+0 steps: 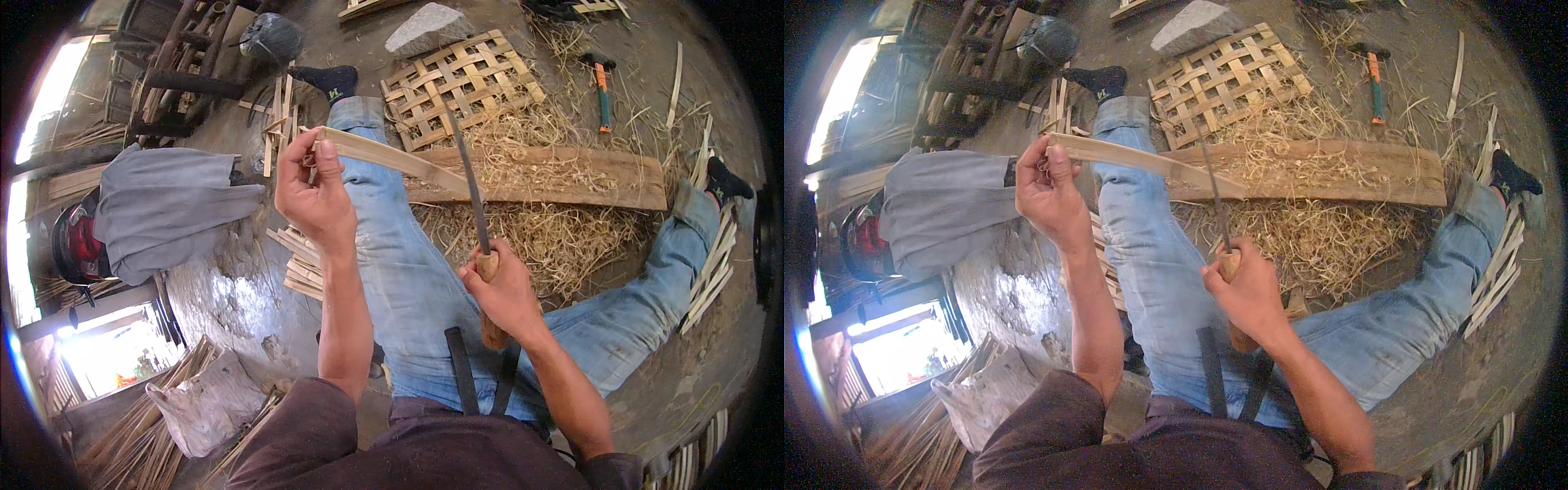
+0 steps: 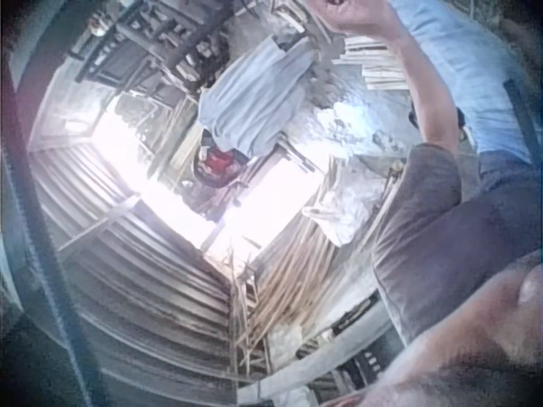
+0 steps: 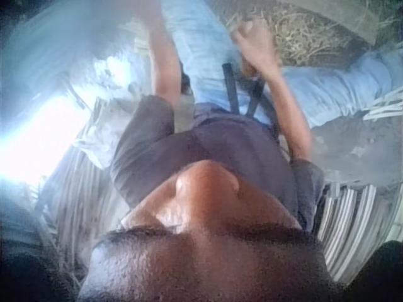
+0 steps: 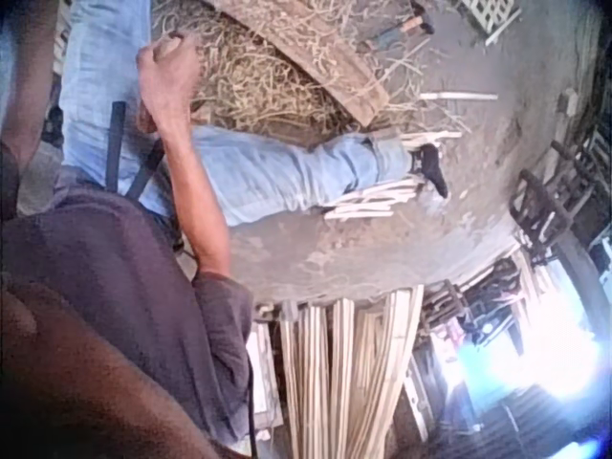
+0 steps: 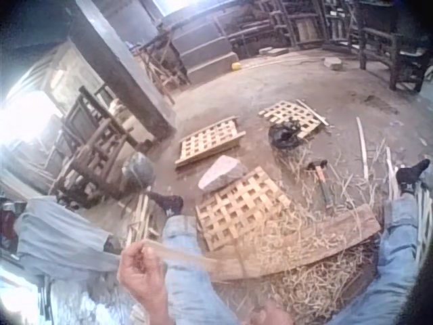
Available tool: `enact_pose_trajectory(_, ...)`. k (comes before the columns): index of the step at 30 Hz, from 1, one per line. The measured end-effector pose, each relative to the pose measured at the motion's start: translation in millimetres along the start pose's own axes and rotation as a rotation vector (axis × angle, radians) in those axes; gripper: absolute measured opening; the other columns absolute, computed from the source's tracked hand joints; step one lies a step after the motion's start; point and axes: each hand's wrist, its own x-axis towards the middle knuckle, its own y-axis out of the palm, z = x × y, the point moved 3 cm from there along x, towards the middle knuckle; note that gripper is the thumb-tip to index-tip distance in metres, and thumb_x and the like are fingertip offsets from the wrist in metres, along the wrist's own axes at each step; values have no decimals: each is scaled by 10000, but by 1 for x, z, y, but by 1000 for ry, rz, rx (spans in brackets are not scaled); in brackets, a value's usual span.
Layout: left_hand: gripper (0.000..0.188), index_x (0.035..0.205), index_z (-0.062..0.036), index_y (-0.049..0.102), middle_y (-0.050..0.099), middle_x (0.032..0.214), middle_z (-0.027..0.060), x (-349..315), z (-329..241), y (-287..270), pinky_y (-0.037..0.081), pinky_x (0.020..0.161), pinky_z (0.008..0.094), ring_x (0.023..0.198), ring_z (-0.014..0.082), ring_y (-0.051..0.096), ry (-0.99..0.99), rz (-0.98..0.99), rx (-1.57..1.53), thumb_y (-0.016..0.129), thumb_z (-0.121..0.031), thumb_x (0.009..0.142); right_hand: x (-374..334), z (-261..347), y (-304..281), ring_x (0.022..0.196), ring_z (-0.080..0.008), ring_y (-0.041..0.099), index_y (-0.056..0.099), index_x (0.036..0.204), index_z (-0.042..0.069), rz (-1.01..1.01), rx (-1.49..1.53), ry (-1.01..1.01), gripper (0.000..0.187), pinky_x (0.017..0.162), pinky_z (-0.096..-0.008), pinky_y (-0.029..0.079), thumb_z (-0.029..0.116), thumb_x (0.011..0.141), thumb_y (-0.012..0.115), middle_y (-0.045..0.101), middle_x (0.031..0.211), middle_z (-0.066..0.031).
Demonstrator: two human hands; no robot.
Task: The person sits on the floor and uses a knife to shave and shape a thin wooden stick. They hold the stick in one hand and repeatedly scrape the surface with the knife, producing wood shavings that fall onto the floor.
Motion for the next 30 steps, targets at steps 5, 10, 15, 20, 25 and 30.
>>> enact_pose_trajectory(5,201,1045,-18,665,645,918,37,-16,9,6,505,678,234,780,92,591,-78,171,120,699,-151,898,4,8,3,837,-372,679,566,1091,-13,35,-202,4,398,772,-425,523,202,787,708,675,861,-228)
enact_pose_trajectory(10,189,1005,-3,669,639,869,32,-24,-2,-1,501,620,215,714,69,576,-78,59,-29,693,-162,905,-7,22,9,831,-419,653,546,1101,-2,-27,-148,-110,428,776,-447,514,204,774,730,664,869,-235)
enact_pose_trajectory(15,237,998,8,668,642,816,36,-16,-8,-3,510,584,213,668,67,577,-239,238,-109,668,-218,927,1,47,-5,795,-409,647,540,1100,26,-380,-346,-512,427,752,-448,505,195,771,753,657,838,-190)
enact_pose_trajectory(20,253,993,13,667,654,801,46,-27,3,-5,510,562,218,661,71,594,-313,321,-112,620,-233,959,19,38,-9,754,-289,669,572,1029,25,5,-137,-120,393,735,-387,516,212,758,786,671,785,-108)
enact_pose_trajectory(25,249,900,10,642,669,806,67,-12,17,-13,500,542,222,629,72,593,-209,223,153,560,-207,992,17,24,-20,742,-194,654,584,1008,22,95,-76,-111,360,725,-340,512,198,762,779,677,792,-89)
enact_pose_trajectory(30,246,916,-3,637,651,964,101,46,78,-79,522,704,289,811,148,623,163,1,309,566,-228,985,20,23,-19,753,-185,644,582,1010,13,116,-9,-109,358,726,-334,509,191,766,774,671,814,-90)
